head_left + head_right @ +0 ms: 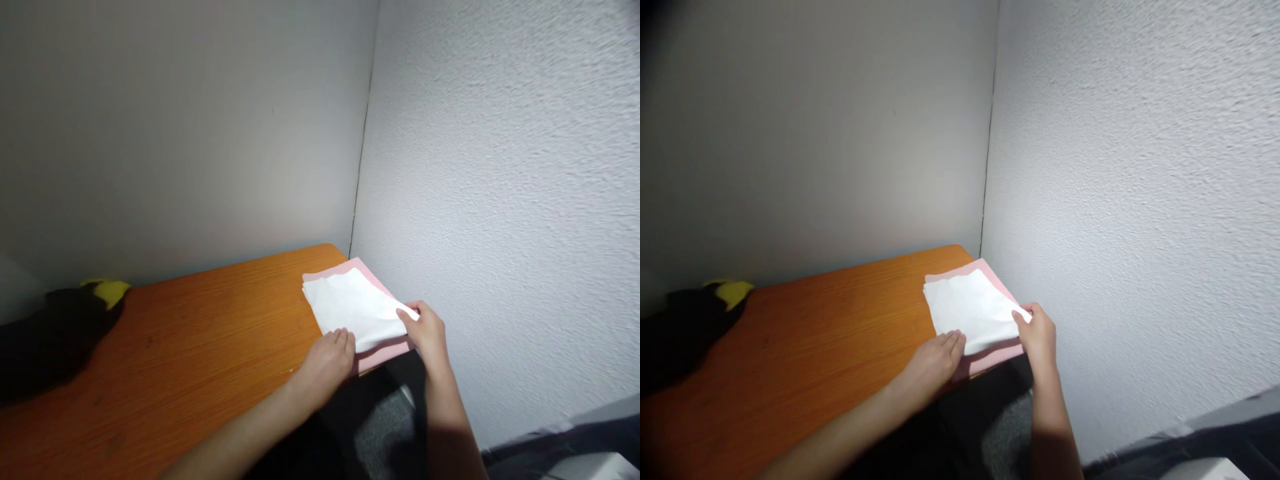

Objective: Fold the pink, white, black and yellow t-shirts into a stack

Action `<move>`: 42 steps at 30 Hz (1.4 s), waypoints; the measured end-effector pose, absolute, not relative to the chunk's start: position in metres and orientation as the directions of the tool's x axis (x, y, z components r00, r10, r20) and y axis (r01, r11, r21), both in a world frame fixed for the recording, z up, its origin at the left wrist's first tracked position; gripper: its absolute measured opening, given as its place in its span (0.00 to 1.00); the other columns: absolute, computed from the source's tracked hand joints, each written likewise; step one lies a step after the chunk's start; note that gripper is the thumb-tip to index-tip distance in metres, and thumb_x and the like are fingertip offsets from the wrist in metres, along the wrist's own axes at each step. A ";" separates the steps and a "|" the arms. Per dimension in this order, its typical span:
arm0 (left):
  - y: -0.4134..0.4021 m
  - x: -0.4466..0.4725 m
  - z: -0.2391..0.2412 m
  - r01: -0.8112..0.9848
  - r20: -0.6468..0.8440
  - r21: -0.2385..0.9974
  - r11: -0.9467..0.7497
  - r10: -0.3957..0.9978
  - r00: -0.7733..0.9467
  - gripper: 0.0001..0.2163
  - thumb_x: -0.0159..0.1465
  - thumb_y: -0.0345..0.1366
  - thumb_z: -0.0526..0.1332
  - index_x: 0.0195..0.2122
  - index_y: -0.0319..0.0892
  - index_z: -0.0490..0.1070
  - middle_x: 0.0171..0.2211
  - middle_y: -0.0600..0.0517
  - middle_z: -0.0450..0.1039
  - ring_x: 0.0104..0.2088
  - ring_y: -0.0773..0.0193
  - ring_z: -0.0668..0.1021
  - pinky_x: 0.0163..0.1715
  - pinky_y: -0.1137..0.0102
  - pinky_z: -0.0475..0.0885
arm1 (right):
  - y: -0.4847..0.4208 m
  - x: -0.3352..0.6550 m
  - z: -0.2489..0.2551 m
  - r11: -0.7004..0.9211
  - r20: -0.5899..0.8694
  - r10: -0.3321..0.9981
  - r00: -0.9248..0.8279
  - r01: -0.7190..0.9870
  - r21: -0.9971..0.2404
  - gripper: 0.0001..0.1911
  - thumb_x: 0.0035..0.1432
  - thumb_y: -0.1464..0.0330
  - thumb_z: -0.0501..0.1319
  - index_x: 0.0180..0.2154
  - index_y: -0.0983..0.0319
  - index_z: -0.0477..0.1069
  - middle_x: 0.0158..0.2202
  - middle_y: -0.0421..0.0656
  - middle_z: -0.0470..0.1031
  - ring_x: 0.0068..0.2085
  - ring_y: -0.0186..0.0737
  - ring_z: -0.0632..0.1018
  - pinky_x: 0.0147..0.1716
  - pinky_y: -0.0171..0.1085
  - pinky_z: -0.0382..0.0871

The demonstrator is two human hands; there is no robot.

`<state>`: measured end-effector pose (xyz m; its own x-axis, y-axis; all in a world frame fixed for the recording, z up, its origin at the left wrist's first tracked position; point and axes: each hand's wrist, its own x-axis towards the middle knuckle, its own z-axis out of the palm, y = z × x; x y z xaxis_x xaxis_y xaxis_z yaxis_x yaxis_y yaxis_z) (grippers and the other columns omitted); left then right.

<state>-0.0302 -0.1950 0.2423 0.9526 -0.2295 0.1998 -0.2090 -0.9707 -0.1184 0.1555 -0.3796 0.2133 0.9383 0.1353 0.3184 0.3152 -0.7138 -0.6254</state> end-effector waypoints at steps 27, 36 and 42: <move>-0.224 -0.050 0.165 -0.032 0.411 -0.174 -0.984 -0.102 0.906 0.25 0.70 0.35 0.45 0.67 0.29 0.48 0.65 0.32 0.53 0.65 0.45 0.59 0.58 0.57 0.64 | -0.274 0.148 0.234 -0.673 0.511 0.564 0.649 0.720 -0.171 0.19 0.64 0.55 0.50 0.45 0.58 0.70 0.46 0.50 0.72 0.49 0.57 0.68 0.44 0.50 0.57; -0.227 -0.046 0.166 -0.011 0.462 -0.168 -0.986 -0.089 0.882 0.23 0.70 0.35 0.44 0.64 0.29 0.56 0.62 0.33 0.59 0.62 0.45 0.64 0.55 0.58 0.67 | -0.155 0.183 0.215 -0.393 0.225 0.885 0.408 0.913 -0.113 0.18 0.65 0.53 0.53 0.38 0.60 0.69 0.41 0.46 0.76 0.47 0.49 0.72 0.46 0.44 0.54; -0.227 -0.036 0.143 0.034 0.562 -0.209 -0.977 -0.091 0.822 0.21 0.70 0.35 0.47 0.62 0.32 0.61 0.60 0.35 0.63 0.59 0.45 0.68 0.51 0.57 0.70 | -0.156 0.201 0.209 -0.451 0.275 0.842 0.463 0.886 -0.110 0.18 0.69 0.56 0.46 0.36 0.61 0.66 0.39 0.46 0.76 0.44 0.45 0.74 0.42 0.40 0.55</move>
<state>-0.0357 -0.2273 0.1428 0.8222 -0.0912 0.5618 0.0342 -0.9774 -0.2087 0.2008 -0.1557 0.2095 0.4634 0.8424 0.2751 0.8856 -0.4511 -0.1104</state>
